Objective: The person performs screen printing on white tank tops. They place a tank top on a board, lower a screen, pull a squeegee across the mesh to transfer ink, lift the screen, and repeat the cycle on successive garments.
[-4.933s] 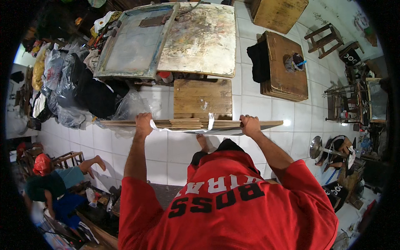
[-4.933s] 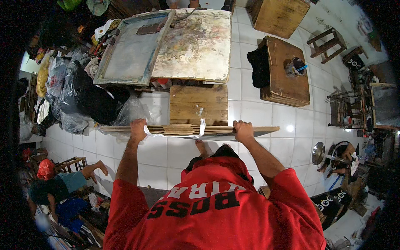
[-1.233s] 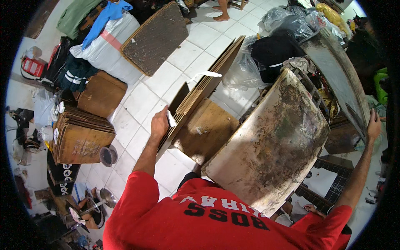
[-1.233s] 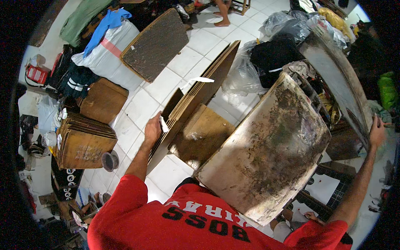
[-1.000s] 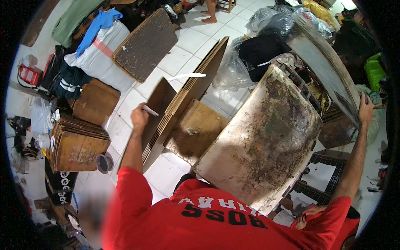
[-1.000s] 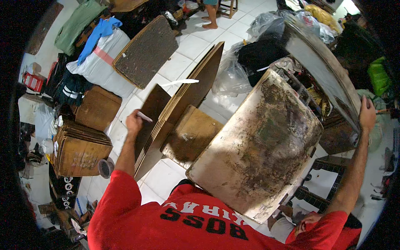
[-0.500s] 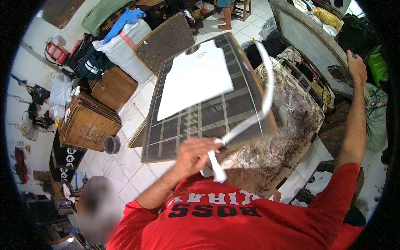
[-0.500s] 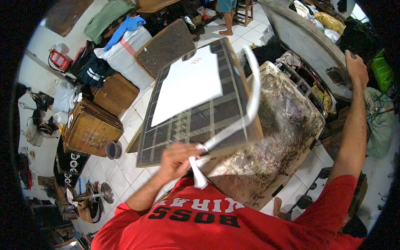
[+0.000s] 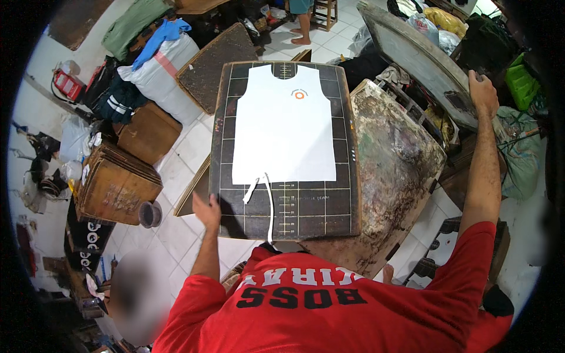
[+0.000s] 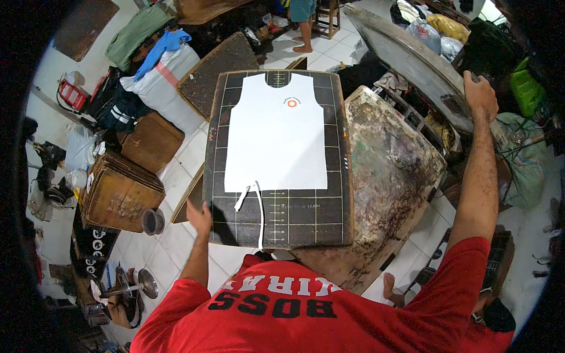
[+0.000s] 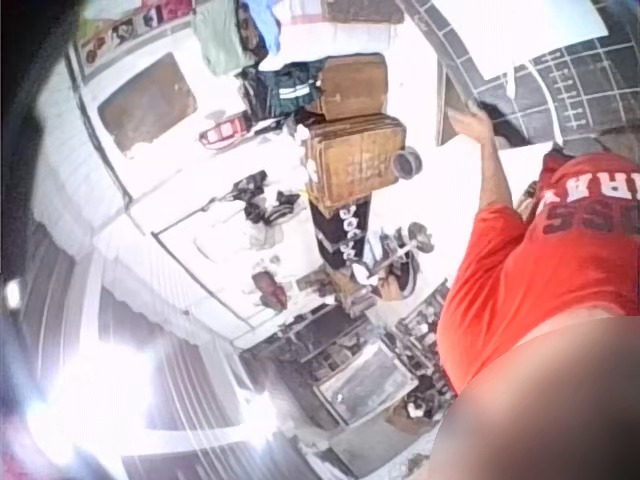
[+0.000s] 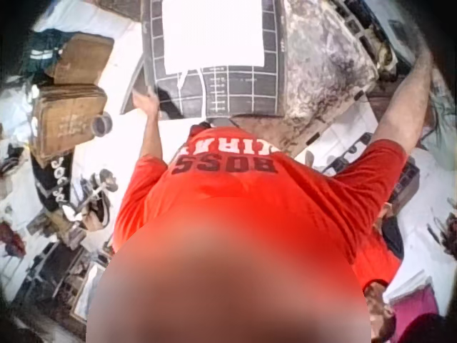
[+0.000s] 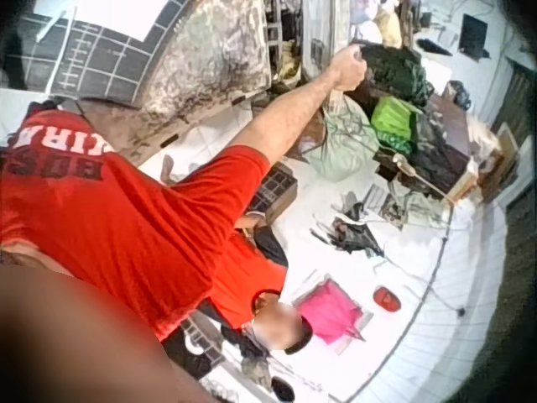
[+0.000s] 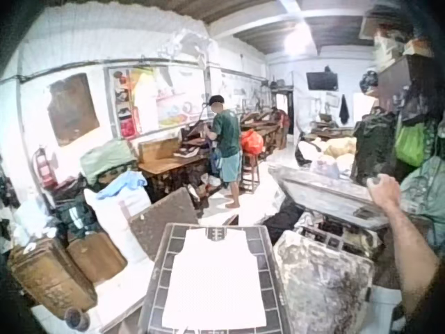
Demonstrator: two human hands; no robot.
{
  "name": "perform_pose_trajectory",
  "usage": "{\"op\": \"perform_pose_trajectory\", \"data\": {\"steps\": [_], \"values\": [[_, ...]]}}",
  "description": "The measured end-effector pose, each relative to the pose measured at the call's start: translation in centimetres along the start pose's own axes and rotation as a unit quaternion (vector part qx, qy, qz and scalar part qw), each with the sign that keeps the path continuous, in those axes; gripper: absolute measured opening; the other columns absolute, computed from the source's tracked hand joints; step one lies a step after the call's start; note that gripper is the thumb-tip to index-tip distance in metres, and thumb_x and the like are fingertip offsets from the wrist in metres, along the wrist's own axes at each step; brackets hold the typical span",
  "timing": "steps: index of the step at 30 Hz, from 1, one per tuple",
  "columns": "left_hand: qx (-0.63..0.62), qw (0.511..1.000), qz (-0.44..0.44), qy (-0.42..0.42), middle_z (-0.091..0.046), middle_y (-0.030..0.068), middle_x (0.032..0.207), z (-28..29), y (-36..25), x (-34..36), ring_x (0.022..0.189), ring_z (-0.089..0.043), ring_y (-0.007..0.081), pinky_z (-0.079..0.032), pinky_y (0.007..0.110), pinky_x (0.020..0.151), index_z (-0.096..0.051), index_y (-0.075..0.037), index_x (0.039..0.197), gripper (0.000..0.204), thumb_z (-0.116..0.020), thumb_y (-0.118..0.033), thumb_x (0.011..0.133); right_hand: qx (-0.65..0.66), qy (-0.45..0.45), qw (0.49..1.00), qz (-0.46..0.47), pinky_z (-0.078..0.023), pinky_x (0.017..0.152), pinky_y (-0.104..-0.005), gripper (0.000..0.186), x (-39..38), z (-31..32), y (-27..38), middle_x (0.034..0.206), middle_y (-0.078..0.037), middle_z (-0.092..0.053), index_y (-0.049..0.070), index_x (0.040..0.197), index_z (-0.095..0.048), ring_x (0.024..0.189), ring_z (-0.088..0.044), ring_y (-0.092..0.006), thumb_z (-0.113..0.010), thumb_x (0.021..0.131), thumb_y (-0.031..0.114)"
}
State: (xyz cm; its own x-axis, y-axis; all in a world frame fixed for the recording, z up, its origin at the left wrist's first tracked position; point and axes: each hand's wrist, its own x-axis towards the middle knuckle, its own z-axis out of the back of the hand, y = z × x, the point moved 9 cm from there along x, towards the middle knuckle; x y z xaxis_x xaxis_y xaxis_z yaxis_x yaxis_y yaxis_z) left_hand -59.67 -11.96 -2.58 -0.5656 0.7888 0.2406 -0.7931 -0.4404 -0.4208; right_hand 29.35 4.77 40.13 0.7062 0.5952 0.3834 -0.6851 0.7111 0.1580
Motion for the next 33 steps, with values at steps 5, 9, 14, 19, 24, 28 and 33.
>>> {"op": "perform_pose_trajectory", "data": {"steps": [5, 9, 14, 19, 24, 28, 33], "values": [[-0.044, 0.981, 0.143, 0.125, -0.071, 0.0311, 0.091, -1.4, 4.5, 0.2, 0.091, -0.069, 0.0486, -0.051, 0.055, 0.085, -0.07, 0.01, 0.097, 0.072, -0.054, -0.06, 0.099, 0.003, -0.025, 1.0, 0.004, -0.043, 0.112, -0.0497, 0.079, 1.0, -0.2, -0.3, 0.147, -0.016, -0.059, 0.017, 0.149, -0.056, 0.135, -0.056, -0.0351, -0.049, 0.09, 0.07], [-0.087, 0.994, 0.032, 0.059, -0.069, 0.0307, 0.086, 2.7, -1.6, 4.5, 0.081, -0.066, 0.0484, -0.048, 0.055, 0.077, -0.068, 0.008, 0.09, 0.07, -0.052, -0.06, 0.101, -0.001, -0.057, 0.998, 0.011, -0.044, 0.112, -0.0499, 0.083, 1.6, -0.4, -0.9, 0.147, -0.017, -0.059, 0.017, 0.147, -0.058, 0.136, -0.056, -0.0366, -0.052, 0.087, 0.073], [-0.04, 0.976, -0.086, 0.197, -0.068, 0.031, 0.081, -1.7, -8.8, 10.5, 0.076, -0.065, 0.0477, -0.047, 0.056, 0.07, -0.068, 0.008, 0.085, 0.07, -0.054, -0.059, 0.1, -0.023, -0.148, 0.987, 0.054, -0.051, 0.1, -0.0534, 0.077, -0.7, 0.2, -0.2, 0.131, -0.019, -0.069, 0.015, 0.136, -0.067, 0.119, -0.067, -0.0361, -0.055, 0.086, 0.073], [-0.053, 0.896, -0.229, 0.376, -0.072, 0.0332, 0.098, -9.2, -15.4, 7.3, 0.091, -0.072, 0.0461, -0.055, 0.05, 0.084, -0.066, 0.009, 0.113, 0.084, -0.081, -0.065, 0.076, 0.03, -0.14, 0.99, 0.019, -0.054, 0.085, -0.0517, 0.051, -3.4, 0.9, 1.6, 0.104, -0.021, -0.073, 0.01, 0.098, -0.076, 0.101, -0.068, -0.0419, -0.062, 0.088, 0.058], [0.0, 0.819, -0.315, 0.48, -0.071, 0.0339, 0.099, -11.4, -18.2, 0.8, 0.093, -0.072, 0.0473, -0.056, 0.052, 0.079, -0.061, 0.009, 0.121, 0.087, -0.085, -0.06, 0.074, 0.066, -0.158, 0.983, 0.073, -0.054, 0.085, -0.0502, 0.053, -3.8, 1.8, 2.8, 0.105, -0.023, -0.073, 0.005, 0.102, -0.076, 0.101, -0.069, -0.0426, -0.061, 0.087, 0.054], [-0.045, 0.817, -0.334, 0.469, -0.071, 0.0345, 0.098, -10.8, -20.0, 0.1, 0.095, -0.071, 0.0495, -0.056, 0.052, 0.079, -0.059, 0.013, 0.119, 0.087, -0.085, -0.058, 0.075, 0.069, -0.142, 0.986, 0.059, -0.055, 0.085, -0.0498, 0.053, -3.1, 2.0, 2.2, 0.103, -0.025, -0.073, 0.004, 0.101, -0.076, 0.1, -0.07, -0.0431, -0.061, 0.086, 0.052], [-0.029, 0.819, -0.329, 0.47, -0.072, 0.0315, 0.096, -10.8, -21.0, 0.0, 0.091, -0.072, 0.0476, -0.056, 0.051, 0.078, -0.061, 0.01, 0.113, 0.081, -0.086, -0.057, 0.074, 0.073, -0.123, 0.988, 0.053, -0.055, 0.089, -0.0481, 0.054, -2.0, 3.2, 3.6, 0.106, -0.026, -0.073, 0.004, 0.102, -0.077, 0.102, -0.07, -0.0425, -0.06, 0.086, 0.052]]}}
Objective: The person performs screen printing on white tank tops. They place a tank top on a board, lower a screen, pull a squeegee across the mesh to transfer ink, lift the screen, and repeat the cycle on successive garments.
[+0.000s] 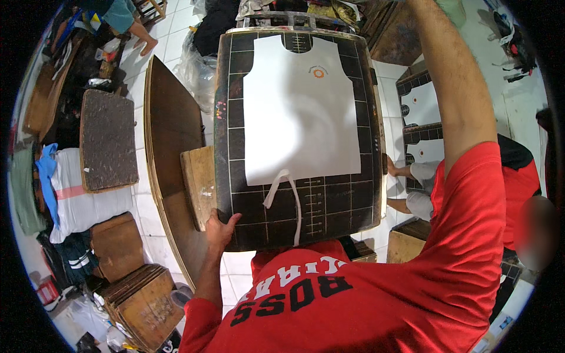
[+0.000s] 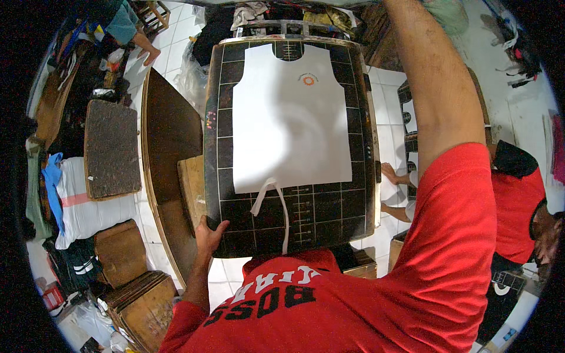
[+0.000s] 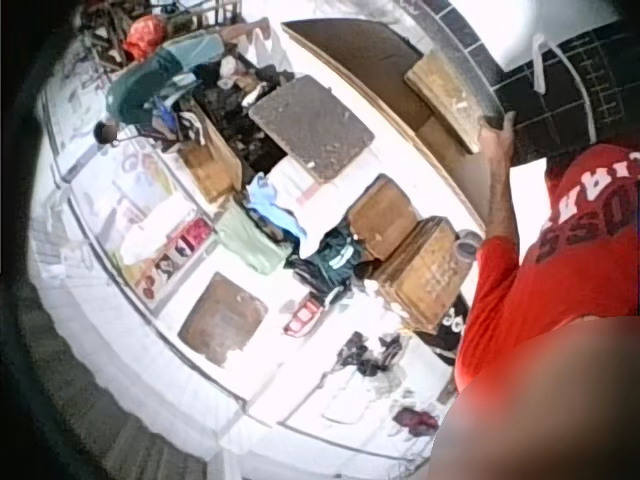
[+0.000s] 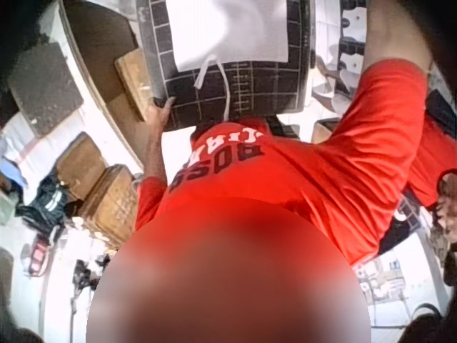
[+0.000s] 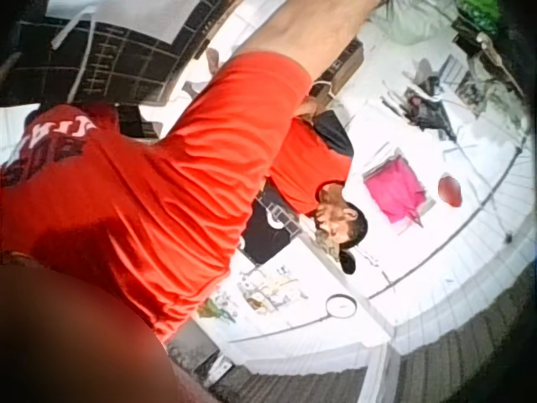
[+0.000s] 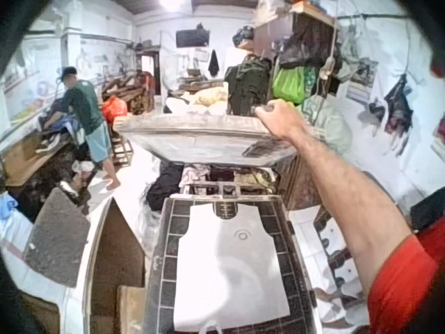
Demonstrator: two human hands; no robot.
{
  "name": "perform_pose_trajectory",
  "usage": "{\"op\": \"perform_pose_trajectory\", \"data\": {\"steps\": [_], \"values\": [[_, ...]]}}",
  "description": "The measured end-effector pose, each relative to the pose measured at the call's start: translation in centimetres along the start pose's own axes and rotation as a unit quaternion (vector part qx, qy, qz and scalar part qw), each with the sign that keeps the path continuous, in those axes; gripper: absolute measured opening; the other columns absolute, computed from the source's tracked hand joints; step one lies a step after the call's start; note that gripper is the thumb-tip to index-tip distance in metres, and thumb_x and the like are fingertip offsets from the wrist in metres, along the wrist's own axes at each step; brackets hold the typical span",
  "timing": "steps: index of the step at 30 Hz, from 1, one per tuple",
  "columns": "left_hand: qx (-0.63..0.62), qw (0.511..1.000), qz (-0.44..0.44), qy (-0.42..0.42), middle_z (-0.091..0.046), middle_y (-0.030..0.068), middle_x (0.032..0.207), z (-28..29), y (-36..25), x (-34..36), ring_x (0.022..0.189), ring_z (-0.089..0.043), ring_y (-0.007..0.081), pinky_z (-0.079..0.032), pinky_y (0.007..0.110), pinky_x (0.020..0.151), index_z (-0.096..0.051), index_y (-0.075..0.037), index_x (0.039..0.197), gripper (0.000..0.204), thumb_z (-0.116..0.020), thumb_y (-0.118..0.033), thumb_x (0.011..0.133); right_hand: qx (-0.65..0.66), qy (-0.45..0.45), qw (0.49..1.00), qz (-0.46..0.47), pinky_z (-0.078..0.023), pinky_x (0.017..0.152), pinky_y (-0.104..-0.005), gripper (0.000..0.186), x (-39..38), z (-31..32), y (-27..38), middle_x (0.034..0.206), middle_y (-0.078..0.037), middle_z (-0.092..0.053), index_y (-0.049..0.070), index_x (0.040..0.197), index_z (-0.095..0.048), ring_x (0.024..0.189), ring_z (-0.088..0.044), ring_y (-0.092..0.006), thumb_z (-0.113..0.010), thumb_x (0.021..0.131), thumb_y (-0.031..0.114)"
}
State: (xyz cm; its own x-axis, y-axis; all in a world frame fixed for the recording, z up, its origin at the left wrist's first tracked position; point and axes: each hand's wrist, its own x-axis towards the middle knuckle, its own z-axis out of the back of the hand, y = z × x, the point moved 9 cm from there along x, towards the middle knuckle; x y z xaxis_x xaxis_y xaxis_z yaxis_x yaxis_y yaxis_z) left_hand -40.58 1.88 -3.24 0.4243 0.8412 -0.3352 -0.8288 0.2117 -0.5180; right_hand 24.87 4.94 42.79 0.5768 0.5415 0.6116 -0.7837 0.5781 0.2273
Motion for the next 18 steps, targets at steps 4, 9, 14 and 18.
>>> {"op": "perform_pose_trajectory", "data": {"steps": [4, 9, 14, 18], "values": [[-0.005, 1.0, 0.027, 0.013, -0.072, 0.0291, 0.092, -0.3, -0.6, -0.1, 0.089, -0.072, 0.0463, -0.056, 0.051, 0.078, -0.061, 0.006, 0.105, 0.074, -0.088, -0.055, 0.073, -0.004, -0.003, 1.0, -0.007, -0.055, 0.093, -0.0468, 0.057, 1.2, 0.2, 0.3, 0.107, -0.026, -0.073, 0.004, 0.104, -0.077, 0.104, -0.071, -0.0413, -0.06, 0.085, 0.055], [0.004, 0.999, 0.037, -0.005, -0.072, 0.0286, 0.093, -0.1, -1.1, -0.1, 0.09, -0.072, 0.0458, -0.056, 0.051, 0.078, -0.061, 0.005, 0.105, 0.071, -0.088, -0.053, 0.073, -0.009, -0.003, 1.0, 0.007, -0.054, 0.092, -0.0457, 0.056, 2.7, 0.1, -0.1, 0.104, -0.026, -0.074, 0.005, 0.103, -0.078, 0.103, -0.072, -0.04, -0.059, 0.085, 0.055], [0.003, 0.999, 0.045, -0.013, -0.071, 0.0296, 0.099, -0.2, -0.8, 0.2, 0.094, -0.071, 0.0452, -0.055, 0.051, 0.083, -0.054, 0.004, 0.118, 0.082, -0.09, -0.053, 0.071, 0.008, 0.013, 1.0, 0.001, -0.054, 0.091, -0.045, 0.057, 3.8, -0.2, -0.4, 0.101, -0.027, -0.074, 0.002, 0.099, -0.078, 0.101, -0.072, -0.0406, -0.059, 0.085, 0.054], [0.031, 0.995, 0.095, 0.013, -0.07, 0.0257, 0.1, -1.4, 1.0, 1.0, 0.095, -0.07, 0.0432, -0.055, 0.05, 0.083, -0.051, 0.003, 0.12, 0.091, -0.091, -0.058, 0.066, -0.007, -0.003, 1.0, 0.015, -0.054, 0.09, -0.0461, 0.058, 3.9, 0.3, 0.4, 0.104, -0.028, -0.073, 0.0, 0.102, -0.077, 0.101, -0.071, -0.0415, -0.059, 0.084, 0.052]]}}
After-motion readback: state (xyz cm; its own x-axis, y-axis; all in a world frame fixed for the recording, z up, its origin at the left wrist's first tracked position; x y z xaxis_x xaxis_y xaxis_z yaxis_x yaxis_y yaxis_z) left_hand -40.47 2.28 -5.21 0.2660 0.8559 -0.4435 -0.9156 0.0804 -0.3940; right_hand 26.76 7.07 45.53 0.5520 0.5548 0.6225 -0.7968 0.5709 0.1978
